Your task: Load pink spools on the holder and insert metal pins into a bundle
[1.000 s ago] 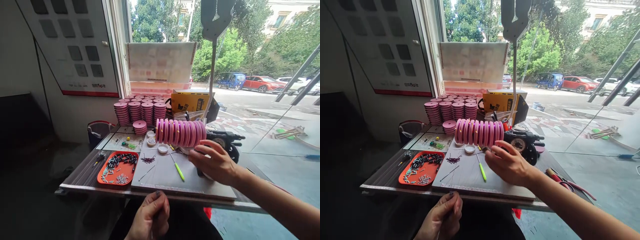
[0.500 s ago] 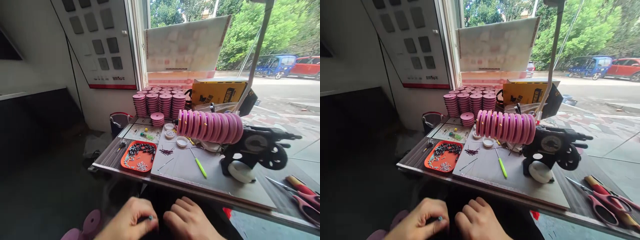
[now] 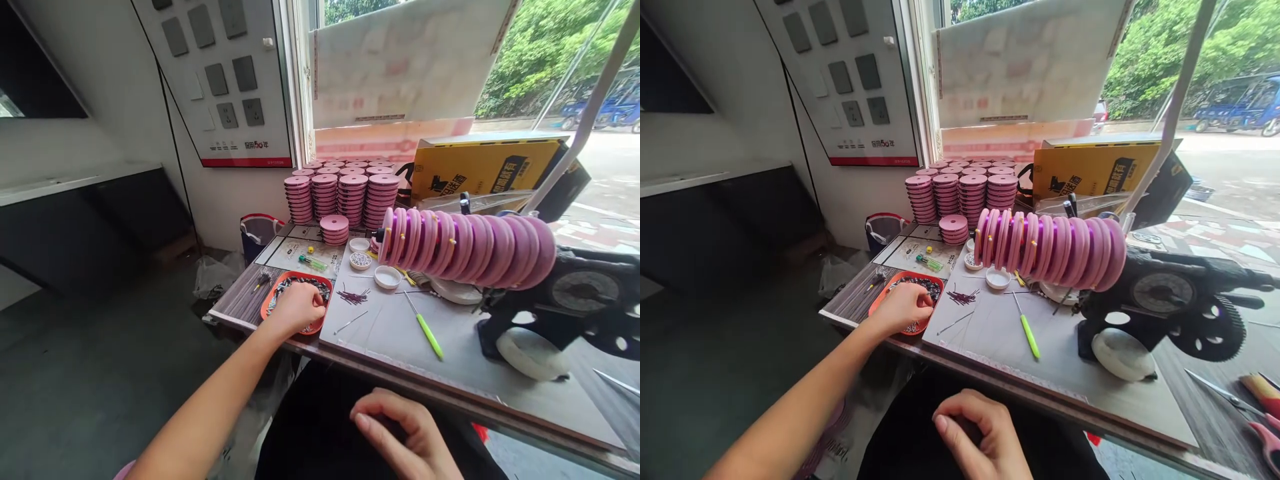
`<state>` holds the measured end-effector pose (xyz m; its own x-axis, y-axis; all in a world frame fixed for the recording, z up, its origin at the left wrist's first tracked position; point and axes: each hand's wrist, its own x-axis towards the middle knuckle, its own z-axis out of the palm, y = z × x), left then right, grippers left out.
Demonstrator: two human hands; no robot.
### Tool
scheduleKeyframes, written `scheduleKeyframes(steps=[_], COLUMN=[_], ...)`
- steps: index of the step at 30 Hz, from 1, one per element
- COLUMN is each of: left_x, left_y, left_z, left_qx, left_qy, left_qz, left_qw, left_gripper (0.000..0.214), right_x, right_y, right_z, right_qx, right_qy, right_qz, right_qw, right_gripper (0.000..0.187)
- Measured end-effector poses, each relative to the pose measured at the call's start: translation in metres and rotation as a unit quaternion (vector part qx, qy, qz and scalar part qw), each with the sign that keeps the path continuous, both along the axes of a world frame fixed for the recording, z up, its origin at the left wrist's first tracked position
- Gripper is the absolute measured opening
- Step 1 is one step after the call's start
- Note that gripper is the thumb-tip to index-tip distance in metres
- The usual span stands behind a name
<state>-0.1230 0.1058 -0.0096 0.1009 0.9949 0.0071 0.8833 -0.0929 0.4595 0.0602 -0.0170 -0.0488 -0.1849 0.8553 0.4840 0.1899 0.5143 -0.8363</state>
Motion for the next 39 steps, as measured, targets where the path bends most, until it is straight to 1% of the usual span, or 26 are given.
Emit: scheduleKeyframes(steps=[2,5,7,8,9,10,11,12,13,14,15,16,17,18,20,22,25,32,39], left_x=[0.004,0.003,0.001,0.001,0.002,0.005,0.008,0.012,0.016,0.02,0.024,0.028,0.03,0.033,0.036,0.037,0.038,0.037,0.037], left_y=[0.0,-0.006,-0.02,-0.031,-0.044,-0.058,-0.072,-0.085,-0.096,-0.106,-0.113,-0.118,-0.122,-0.124,-0.126,-0.126,-0.126,-0.128,-0.127], left_z=[0.0,0.007,0.011,0.012,0.011,0.009,0.004,-0.002,-0.008,-0.016,-0.023,-0.03,-0.036,-0.04,-0.047,-0.05,-0.051,-0.052,-0.055], left_qx=[-0.003,0.005,0.012,0.007,-0.009,-0.031,-0.093,-0.159,-0.209,-0.249,-0.276,-0.293,-0.303,-0.309,-0.319,-0.33,-0.334,-0.329,-0.335], left_qy=[-0.007,-0.049,-0.089,-0.126,-0.171,-0.23,-0.396,-0.532,-0.628,-0.693,-0.735,-0.762,-0.781,-0.795,-0.81,-0.817,-0.824,-0.825,-0.831], left_qz=[0.009,0.019,0.017,0.018,0.019,0.025,0.056,0.077,0.097,0.115,0.128,0.136,0.142,0.145,0.151,0.158,0.157,0.154,0.148], left_qw=[1.0,0.999,0.996,0.992,0.985,0.972,0.912,0.828,0.743,0.666,0.606,0.561,0.528,0.502,0.468,0.445,0.429,0.432,0.418], left_gripper=[0.012,0.011,0.006,0.005,0.007,0.011,0.013,0.016,0.017,0.018,0.018,0.018,0.018,0.017,0.015,0.014,0.014,0.016,0.015], right_x=[0.001,0.003,0.004,0.005,0.005,0.005,0.006,0.006,0.006,0.005,0.005,0.004,0.003,0.003,0.001,0.0,-0.001,0.001,0.0], right_y=[0.001,-0.001,-0.004,-0.006,-0.008,-0.009,-0.01,-0.011,-0.011,-0.011,-0.012,-0.012,-0.012,-0.012,-0.012,-0.012,-0.011,-0.01,-0.011], right_z=[0.0,-0.004,-0.008,-0.01,-0.01,-0.011,-0.011,-0.01,-0.009,-0.009,-0.009,-0.009,-0.009,-0.01,-0.012,-0.013,-0.011,-0.005,-0.005], right_qx=[-0.015,-0.048,-0.06,-0.061,-0.062,-0.063,-0.067,-0.071,-0.077,-0.083,-0.09,-0.097,-0.107,-0.119,-0.155,-0.203,-0.249,-0.267,-0.267], right_qy=[-0.001,-0.02,-0.017,-0.01,-0.004,0.0,0.001,0.002,0.003,0.009,0.02,0.036,0.052,0.068,0.092,0.099,0.093,0.083,0.091], right_qz=[0.005,0.008,-0.017,-0.033,-0.043,-0.043,-0.035,-0.025,-0.012,0.0,0.011,0.021,0.033,0.042,0.054,0.061,0.071,0.089,0.094], right_qw=[1.0,0.999,0.998,0.998,0.997,0.997,0.997,0.997,0.997,0.997,0.996,0.994,0.992,0.99,0.982,0.972,0.962,0.956,0.955], right_gripper=[0.039,0.037,0.035,0.034,0.033,0.031,0.03,0.028,0.027,0.026,0.026,0.025,0.025,0.025,0.025,0.025,0.025,0.024,0.023])
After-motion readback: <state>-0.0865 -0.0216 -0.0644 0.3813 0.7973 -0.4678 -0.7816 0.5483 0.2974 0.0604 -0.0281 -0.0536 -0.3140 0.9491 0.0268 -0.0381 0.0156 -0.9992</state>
